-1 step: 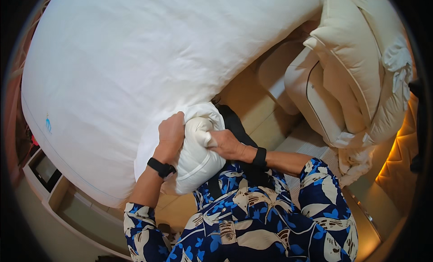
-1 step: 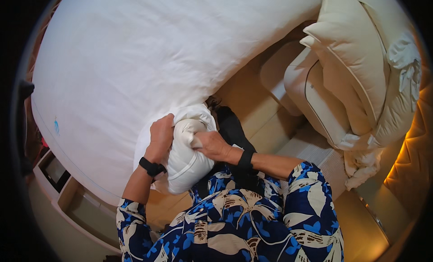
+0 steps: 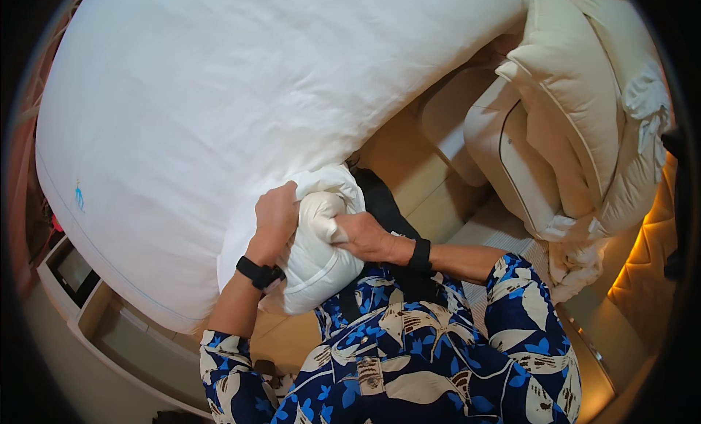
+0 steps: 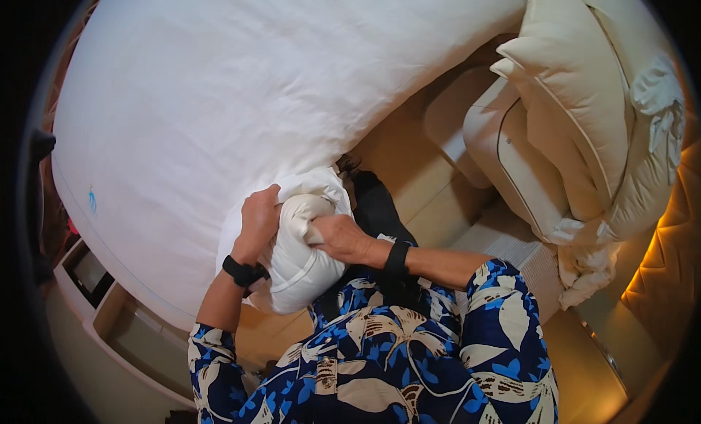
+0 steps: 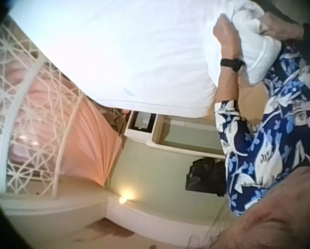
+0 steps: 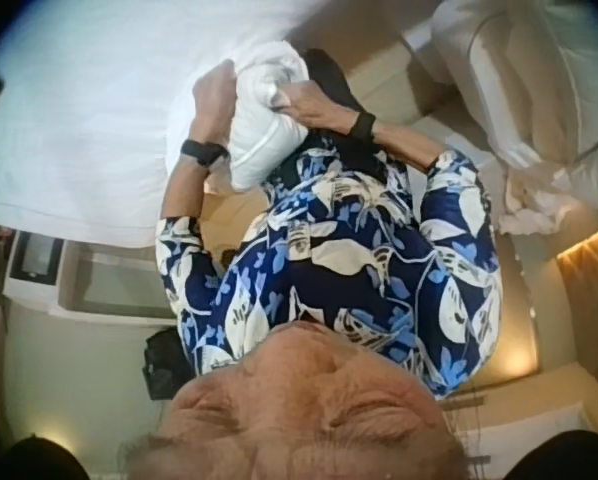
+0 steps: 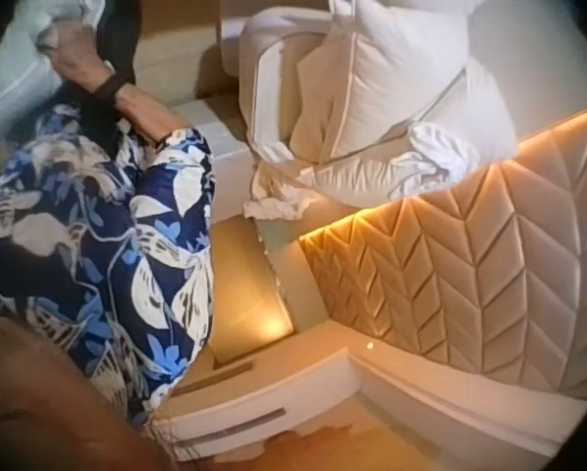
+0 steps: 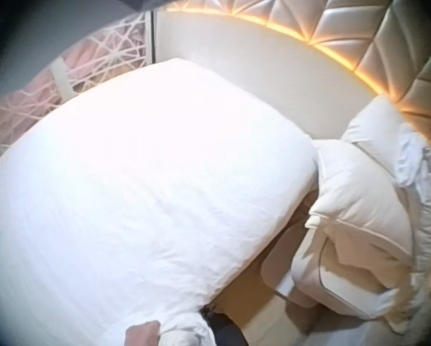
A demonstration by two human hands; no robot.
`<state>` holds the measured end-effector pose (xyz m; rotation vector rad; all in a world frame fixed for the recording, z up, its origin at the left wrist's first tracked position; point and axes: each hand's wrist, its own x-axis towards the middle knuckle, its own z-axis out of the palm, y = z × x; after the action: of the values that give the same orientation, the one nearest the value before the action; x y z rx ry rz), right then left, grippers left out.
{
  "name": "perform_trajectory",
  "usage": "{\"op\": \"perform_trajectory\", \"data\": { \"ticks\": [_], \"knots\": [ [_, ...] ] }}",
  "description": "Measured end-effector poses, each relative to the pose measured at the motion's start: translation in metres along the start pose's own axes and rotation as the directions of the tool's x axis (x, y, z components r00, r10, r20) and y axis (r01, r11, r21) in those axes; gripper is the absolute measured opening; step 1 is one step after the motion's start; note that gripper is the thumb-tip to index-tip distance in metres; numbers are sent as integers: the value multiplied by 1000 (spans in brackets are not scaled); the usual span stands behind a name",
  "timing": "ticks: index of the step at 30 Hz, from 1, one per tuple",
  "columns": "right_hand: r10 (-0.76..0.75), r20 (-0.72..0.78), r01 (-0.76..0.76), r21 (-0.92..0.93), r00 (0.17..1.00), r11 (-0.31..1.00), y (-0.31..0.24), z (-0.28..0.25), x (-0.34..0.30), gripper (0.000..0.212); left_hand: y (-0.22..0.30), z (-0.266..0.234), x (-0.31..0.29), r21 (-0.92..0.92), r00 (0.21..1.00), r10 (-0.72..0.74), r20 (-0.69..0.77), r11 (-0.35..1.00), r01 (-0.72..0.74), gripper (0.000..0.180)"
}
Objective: The person inserts a white pillow into a white pillowcase on a bed. They repeatedly pull the case over the pillow, adjust the corners, and smooth the surface until the pillow is fully enclosed.
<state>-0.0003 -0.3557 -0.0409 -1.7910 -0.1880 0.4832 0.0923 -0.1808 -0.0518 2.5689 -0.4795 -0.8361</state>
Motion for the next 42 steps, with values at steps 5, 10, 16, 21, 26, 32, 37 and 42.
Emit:
{"op": "perform_trajectory", "data": {
  "ticks": [5,10,16,21,26,32,37,42],
  "knots": [
    [91,362,-30,-172,928,985,-4,32,25,18,-1,-9,-11,-340,994,-86,68,935,104,18],
    [276,-35,-278,-53,960,959,43,47,17,34,44,-19,-31,-150,992,122,-38,981,-126,8],
    [611,-118,-460,550,783,697,51,23,-6,38,71,3,-67,-295,987,161,-20,942,-160,15],
    [567,-160,-573,8,808,819,78,7,-29,35,64,3,-92,-439,993,104,58,896,-68,39],
    [288,-433,-412,-225,854,883,76,5,-29,19,60,7,-103,-514,975,212,71,845,-146,60],
    [69,-506,-161,-141,860,977,59,5,-12,8,55,27,-121,-150,982,175,-70,972,-183,78],
    [187,-230,-198,-23,955,980,44,5,-22,14,35,71,-123,-4,969,109,-220,994,-113,49],
    [47,283,41,-297,958,954,50,6,-37,31,6,97,-138,59,978,95,-186,995,-86,30]
  ]
}}
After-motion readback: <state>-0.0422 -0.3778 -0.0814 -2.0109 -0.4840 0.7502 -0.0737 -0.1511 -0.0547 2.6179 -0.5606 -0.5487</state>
